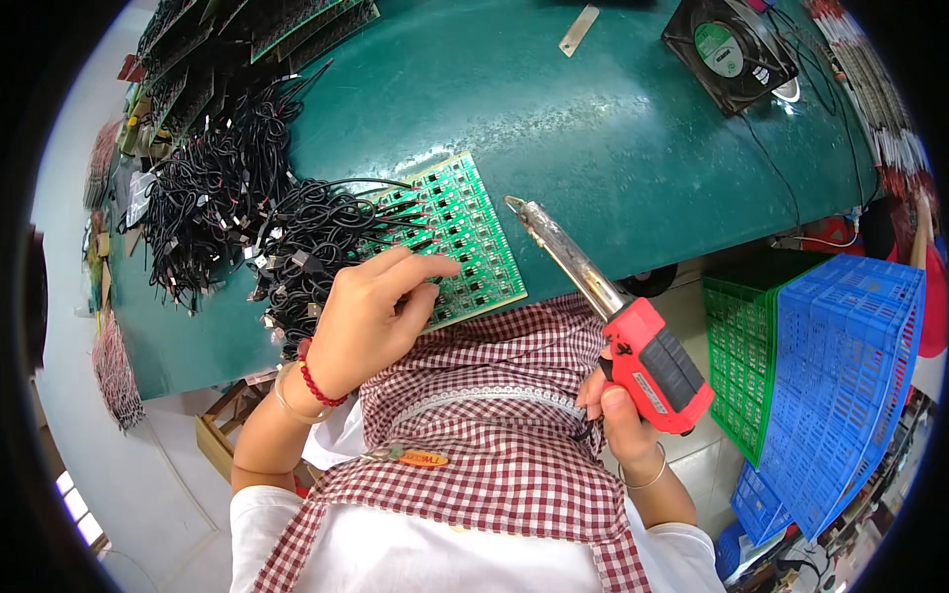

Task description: The person solders black wires onto a green printed circuit board using a manual soldering iron.

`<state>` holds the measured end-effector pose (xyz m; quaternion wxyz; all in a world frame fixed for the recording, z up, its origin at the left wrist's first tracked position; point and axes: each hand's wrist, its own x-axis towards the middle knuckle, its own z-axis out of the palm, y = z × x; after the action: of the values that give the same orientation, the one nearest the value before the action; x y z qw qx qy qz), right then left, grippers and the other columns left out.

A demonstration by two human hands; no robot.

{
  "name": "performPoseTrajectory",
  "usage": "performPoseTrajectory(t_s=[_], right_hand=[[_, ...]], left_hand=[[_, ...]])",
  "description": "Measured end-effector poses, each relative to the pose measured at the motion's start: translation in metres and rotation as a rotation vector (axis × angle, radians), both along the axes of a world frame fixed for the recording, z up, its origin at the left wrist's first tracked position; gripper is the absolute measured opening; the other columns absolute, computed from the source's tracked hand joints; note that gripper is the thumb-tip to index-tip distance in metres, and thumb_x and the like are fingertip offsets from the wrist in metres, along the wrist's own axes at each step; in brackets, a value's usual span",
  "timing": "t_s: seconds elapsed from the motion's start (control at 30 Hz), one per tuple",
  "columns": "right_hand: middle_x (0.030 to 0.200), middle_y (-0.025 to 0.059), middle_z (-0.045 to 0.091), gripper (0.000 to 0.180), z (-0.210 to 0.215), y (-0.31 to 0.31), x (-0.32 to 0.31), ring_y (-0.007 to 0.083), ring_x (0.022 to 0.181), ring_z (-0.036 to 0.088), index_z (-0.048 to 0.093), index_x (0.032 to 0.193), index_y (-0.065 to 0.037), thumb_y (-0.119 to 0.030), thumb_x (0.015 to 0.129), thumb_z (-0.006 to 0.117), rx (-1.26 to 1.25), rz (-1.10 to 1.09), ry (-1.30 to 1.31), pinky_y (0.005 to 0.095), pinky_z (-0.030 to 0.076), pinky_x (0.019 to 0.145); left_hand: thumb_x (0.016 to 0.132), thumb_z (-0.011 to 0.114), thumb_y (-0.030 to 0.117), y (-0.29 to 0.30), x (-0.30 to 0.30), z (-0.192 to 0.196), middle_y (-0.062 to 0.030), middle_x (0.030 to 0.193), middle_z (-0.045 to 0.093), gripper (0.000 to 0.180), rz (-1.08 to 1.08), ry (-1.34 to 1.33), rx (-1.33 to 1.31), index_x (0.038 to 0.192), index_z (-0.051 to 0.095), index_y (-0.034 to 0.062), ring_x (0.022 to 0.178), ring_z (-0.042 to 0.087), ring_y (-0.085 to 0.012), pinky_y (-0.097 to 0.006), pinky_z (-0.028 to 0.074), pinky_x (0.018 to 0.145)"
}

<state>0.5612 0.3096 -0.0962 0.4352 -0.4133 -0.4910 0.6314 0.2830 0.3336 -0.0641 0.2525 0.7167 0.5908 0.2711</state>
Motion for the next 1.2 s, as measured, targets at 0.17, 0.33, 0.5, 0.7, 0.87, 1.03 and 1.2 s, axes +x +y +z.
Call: performPoseTrajectory(t_s=[0.17,0.33,0.5,0.7,0.87,1.03,1.2], right_hand=[[0.06,0.0068,0.048,0.046,-0.003,-0.001,0.005,0.0133,0.048,0.046,0.041,0.117,0.001,-0.038,0.094,0.052,-0.016,-0.012,-0.007,0.0289,0.044,0.049],[0.06,0.0071,0.049,0.046,-0.003,-0.009,0.014,0.0142,0.049,0.047,0.041,0.118,0.001,-0.037,0.094,0.053,-0.054,0.03,-0.063,0.0298,0.045,0.051],[0.072,0.0085,0.059,0.038,-0.004,-0.021,0.025,0.013,0.059,0.052,0.05,0.115,0.004,-0.026,0.093,0.056,-0.167,0.176,-0.066,0.0269,0.044,0.055],[0.072,0.007,0.061,0.021,-0.01,-0.029,0.028,0.0151,0.064,0.057,0.061,0.091,0.002,-0.018,0.087,0.065,-0.278,0.173,-0.043,0.0289,0.047,0.058],[0.072,0.0097,0.058,0.047,-0.009,-0.024,0.025,0.0136,0.061,0.053,0.054,0.101,0.002,-0.042,0.088,0.064,-0.27,0.296,-0.21,0.0265,0.043,0.056],[0.072,0.0083,0.059,0.046,-0.008,-0.021,0.023,0.0112,0.061,0.052,0.056,0.083,-0.001,-0.046,0.087,0.064,-0.299,0.334,-0.282,0.0244,0.042,0.056],[0.075,0.0092,0.058,0.045,-0.008,-0.025,0.023,0.0148,0.064,0.055,0.052,0.113,0.0,-0.037,0.09,0.064,-0.243,0.294,-0.183,0.0263,0.044,0.056]], left_hand=[[0.078,0.063,-0.002,-0.011,0.01,-0.002,-0.0105,0.073,0.057,0.02,0.063,0.025,0.033,0.098,0.065,0.0045,0.061,0.059,-0.0261,-0.036,0.047,0.054],[0.077,0.066,0.0,-0.014,0.016,-0.013,-0.0085,0.075,0.059,0.014,0.142,0.208,0.16,0.089,0.06,0.0041,0.066,0.058,-0.0275,-0.038,0.047,0.06],[0.076,0.066,0.001,-0.014,0.021,-0.018,-0.0098,0.075,0.059,0.012,0.27,0.254,0.092,0.081,0.056,0.0045,0.064,0.057,-0.0294,-0.039,0.046,0.059],[0.075,0.065,0.001,-0.01,0.021,-0.018,-0.011,0.072,0.058,0.011,0.275,0.236,0.062,0.078,0.055,0.0042,0.062,0.058,-0.03,-0.04,0.046,0.058],[0.075,0.065,0.001,-0.011,0.022,-0.019,-0.0111,0.073,0.058,0.011,0.281,0.238,0.056,0.078,0.055,0.0039,0.063,0.058,-0.0304,-0.04,0.047,0.058],[0.075,0.065,0.002,-0.012,0.022,-0.018,-0.0113,0.074,0.058,0.011,0.269,0.256,0.046,0.078,0.055,0.0034,0.065,0.058,-0.0308,-0.04,0.047,0.059],[0.076,0.065,0.003,-0.012,0.022,-0.018,-0.0114,0.074,0.058,0.01,0.268,0.251,0.028,0.078,0.055,0.0031,0.065,0.057,-0.0313,-0.04,0.047,0.06]])
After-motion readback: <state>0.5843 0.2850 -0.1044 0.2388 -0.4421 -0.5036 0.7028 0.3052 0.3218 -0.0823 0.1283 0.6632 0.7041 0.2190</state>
